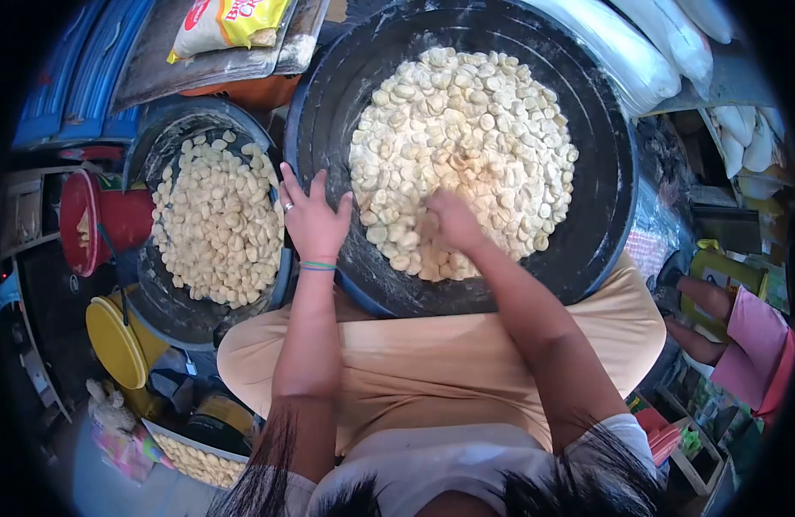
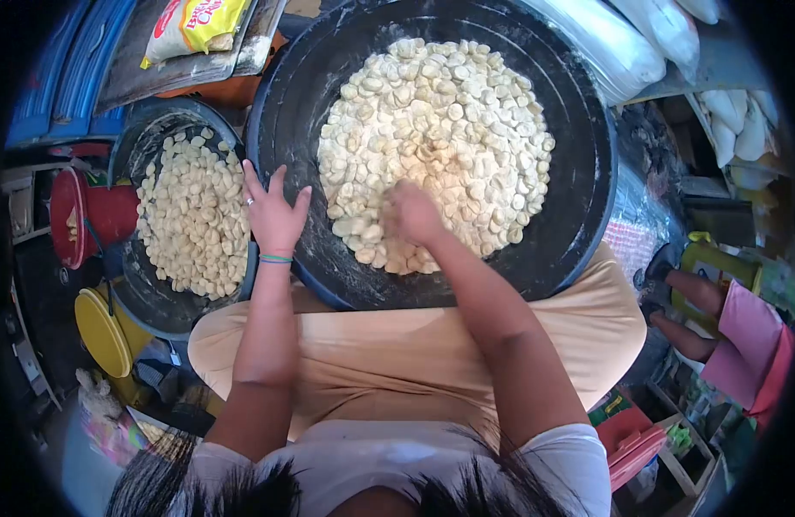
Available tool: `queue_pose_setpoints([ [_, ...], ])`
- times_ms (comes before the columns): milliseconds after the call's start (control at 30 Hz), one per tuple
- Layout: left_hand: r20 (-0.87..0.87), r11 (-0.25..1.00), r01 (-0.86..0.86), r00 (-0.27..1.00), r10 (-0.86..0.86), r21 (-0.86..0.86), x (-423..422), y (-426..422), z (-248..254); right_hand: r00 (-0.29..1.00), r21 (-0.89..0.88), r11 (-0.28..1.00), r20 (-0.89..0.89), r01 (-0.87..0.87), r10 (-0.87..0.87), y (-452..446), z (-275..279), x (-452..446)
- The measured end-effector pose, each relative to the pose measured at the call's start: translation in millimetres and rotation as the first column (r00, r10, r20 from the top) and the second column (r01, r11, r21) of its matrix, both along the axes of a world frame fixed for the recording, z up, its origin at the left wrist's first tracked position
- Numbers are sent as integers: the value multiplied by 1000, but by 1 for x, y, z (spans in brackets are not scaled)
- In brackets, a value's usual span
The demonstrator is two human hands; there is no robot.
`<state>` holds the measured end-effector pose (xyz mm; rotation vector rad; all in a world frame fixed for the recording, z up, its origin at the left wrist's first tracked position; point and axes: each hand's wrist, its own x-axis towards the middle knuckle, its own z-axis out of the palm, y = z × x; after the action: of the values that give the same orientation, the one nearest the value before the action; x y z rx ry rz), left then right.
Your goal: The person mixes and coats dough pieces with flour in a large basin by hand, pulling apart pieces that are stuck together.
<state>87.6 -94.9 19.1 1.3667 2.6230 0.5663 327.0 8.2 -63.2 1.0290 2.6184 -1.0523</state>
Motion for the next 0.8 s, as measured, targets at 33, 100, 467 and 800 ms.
queue_pose_setpoints([
  [33,-59,1000,10,998,-9,13,-1,0,-1,986,196,975,104,109,-131,22,0,-6],
  [100,-7,999,0,1000,0,54,-2,-1,-2,909,419,869,195,263,-369,53,-18,-21],
  [467,46,991,-42,998,36,127,-7,2,-6,803,238,832,-229,-502,550,-46,-36,-7],
  [800,95,991,-74,993,64,111,-7,4,-3,787,199,934,503,298,-358,35,-4,-83],
])
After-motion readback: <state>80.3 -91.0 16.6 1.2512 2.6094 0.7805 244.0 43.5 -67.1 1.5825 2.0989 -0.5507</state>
